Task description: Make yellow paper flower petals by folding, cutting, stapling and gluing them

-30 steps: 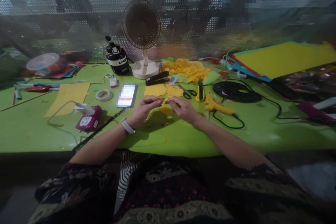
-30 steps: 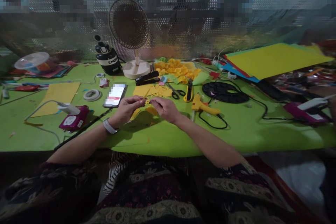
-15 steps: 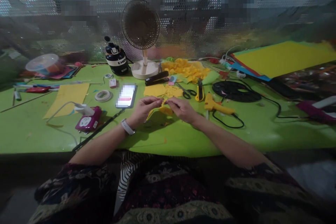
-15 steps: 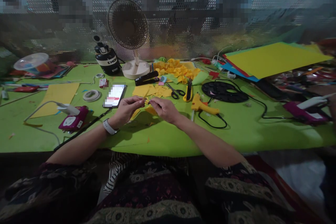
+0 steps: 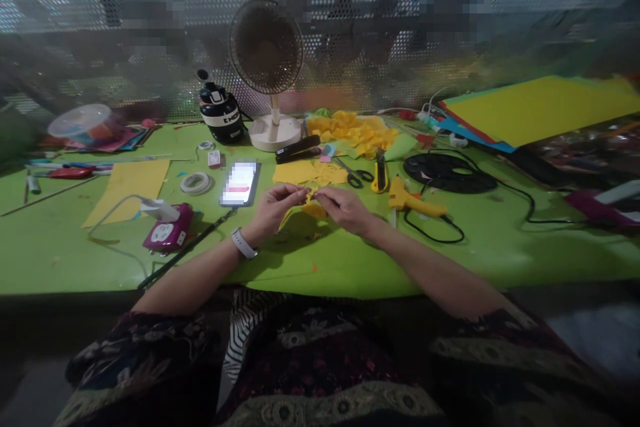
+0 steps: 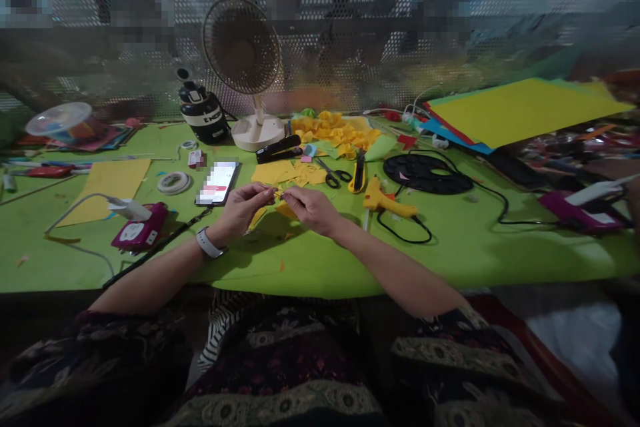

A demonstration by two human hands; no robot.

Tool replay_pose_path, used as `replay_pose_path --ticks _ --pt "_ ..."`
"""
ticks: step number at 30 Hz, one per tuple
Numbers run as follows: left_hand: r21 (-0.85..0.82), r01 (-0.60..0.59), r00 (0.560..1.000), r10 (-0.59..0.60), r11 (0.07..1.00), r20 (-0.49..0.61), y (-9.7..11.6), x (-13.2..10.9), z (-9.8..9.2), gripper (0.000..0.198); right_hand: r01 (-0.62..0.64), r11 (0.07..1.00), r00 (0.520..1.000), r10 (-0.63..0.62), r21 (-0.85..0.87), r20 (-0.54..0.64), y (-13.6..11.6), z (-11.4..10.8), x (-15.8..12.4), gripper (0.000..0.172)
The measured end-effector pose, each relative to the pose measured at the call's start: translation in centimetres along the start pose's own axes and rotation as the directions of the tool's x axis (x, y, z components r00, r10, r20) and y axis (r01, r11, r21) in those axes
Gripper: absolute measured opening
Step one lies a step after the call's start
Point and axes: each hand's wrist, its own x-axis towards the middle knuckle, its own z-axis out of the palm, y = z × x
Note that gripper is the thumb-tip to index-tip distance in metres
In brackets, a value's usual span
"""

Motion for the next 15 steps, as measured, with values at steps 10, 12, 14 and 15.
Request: replay_pose_path --ticks 10,12,14,15 --pt "0.000 -0.067 0.995 0.067 0.998 -0.070 0.17 0.16 -0.11 0.024 0.062 0.996 0.990 -0.069 -0.059 -0.121 0.53 0.46 -0.18 0.022" --pt "0.001 -0.069 0.995 0.069 0.998 -0.078 0.15 0.16 -0.09 0.025 0.086 0.993 0.990 -0.095 -0.085 -0.104 0.64 0.50 -0.19 0.022" --pt "0.001 -0.079 0.994 0.079 0.997 -0.080 0.16 0.14 -0.07 0.024 0.098 0.991 0.989 -0.107 -0.097 -0.097 0.66 0.52 -0.21 0.022" --pt "0.002 -0.085 0.993 0.085 0.996 -0.080 0.17 0.14 -0.07 0.024 0.100 0.990 0.989 -0.110 -0.100 -0.098 0.65 0.52 -0.23 0.023"
